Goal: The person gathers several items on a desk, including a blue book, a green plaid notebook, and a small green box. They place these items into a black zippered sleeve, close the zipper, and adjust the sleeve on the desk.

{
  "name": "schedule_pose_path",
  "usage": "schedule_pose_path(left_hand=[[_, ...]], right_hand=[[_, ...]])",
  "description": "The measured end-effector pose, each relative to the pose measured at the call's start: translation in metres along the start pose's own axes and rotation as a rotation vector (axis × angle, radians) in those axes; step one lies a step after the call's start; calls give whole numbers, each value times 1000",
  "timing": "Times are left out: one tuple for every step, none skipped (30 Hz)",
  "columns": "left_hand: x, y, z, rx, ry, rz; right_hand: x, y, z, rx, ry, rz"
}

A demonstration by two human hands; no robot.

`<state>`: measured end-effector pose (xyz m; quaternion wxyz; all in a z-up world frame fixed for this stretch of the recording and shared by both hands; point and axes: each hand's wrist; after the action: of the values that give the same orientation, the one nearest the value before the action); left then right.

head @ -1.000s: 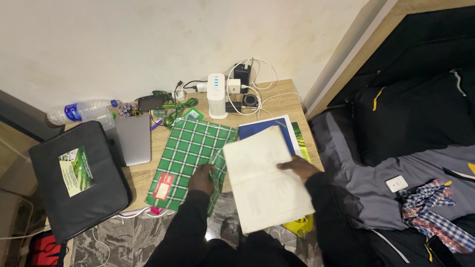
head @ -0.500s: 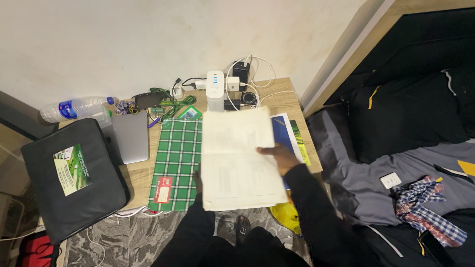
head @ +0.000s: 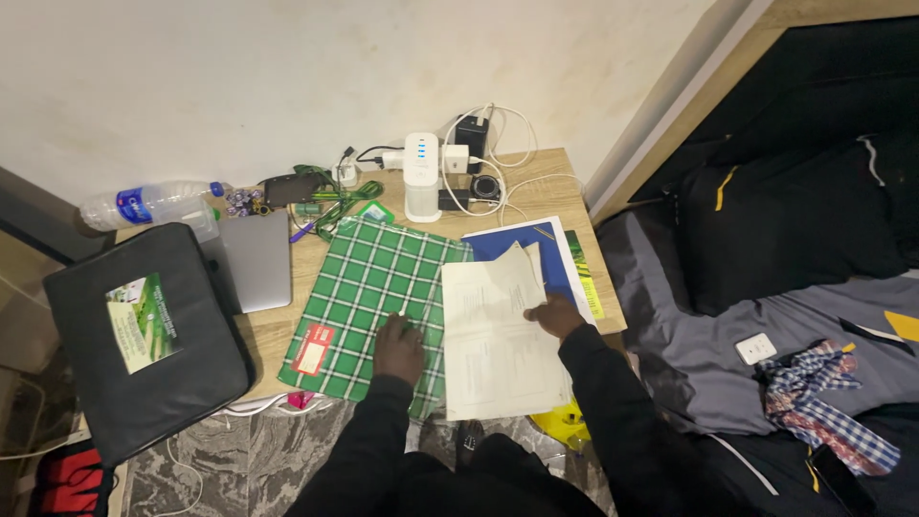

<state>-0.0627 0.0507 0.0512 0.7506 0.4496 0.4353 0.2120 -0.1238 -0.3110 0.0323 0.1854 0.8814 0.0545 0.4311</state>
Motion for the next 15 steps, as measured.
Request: schedule_pose_path(left_hand=[[-2,1,2,-13,2,-6],[-3,3,2,-25,6,-10],[-4,5,2,10,94,-94],[-5,8,2,44,183,-175],[-6,13,1,80,272,-255],[-7,18,2,92,261,-255],[-9,24,3,105,251,-255],[-12,29,0,120,244,-255],[-15,34,-3,134,187,-256],[-19,39,-5,146,132,-254],[-22,42,-6,159,77,-252],[-24,47,-7,172,71,-295],[-24,52,-6,185,64,-339],[-24,56,-6,200,57,-382],[-22,61,-6,192,50,-401]], right_hand=[[4,2,-3,-4,-27,-16],[9,1,-4,-6,-53,-32],[14,2,-6,-7,-80,-48],[18,2,-9,72,-79,5],[23,4,-10,152,-76,58],[29,5,-10,233,-69,109],[35,7,-8,252,-68,63],[39,7,-6,274,-71,15],[41,7,-5,296,-73,-33],[42,6,-5,303,-49,170],[44,5,-3,309,-25,373],[45,1,-1,314,-1,578],[47,-5,1,253,-20,604],[47,-12,1,191,-41,631],[47,-19,1,128,-62,658]])
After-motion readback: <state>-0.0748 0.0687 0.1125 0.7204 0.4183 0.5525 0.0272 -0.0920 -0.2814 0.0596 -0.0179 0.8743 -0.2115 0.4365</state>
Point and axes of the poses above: each hand's wrist, its own z-axis towards the middle knuckle, its own y-axis out of the back of the hand, x = y × z, and after that the axes turned 9 degrees about x, right-handed
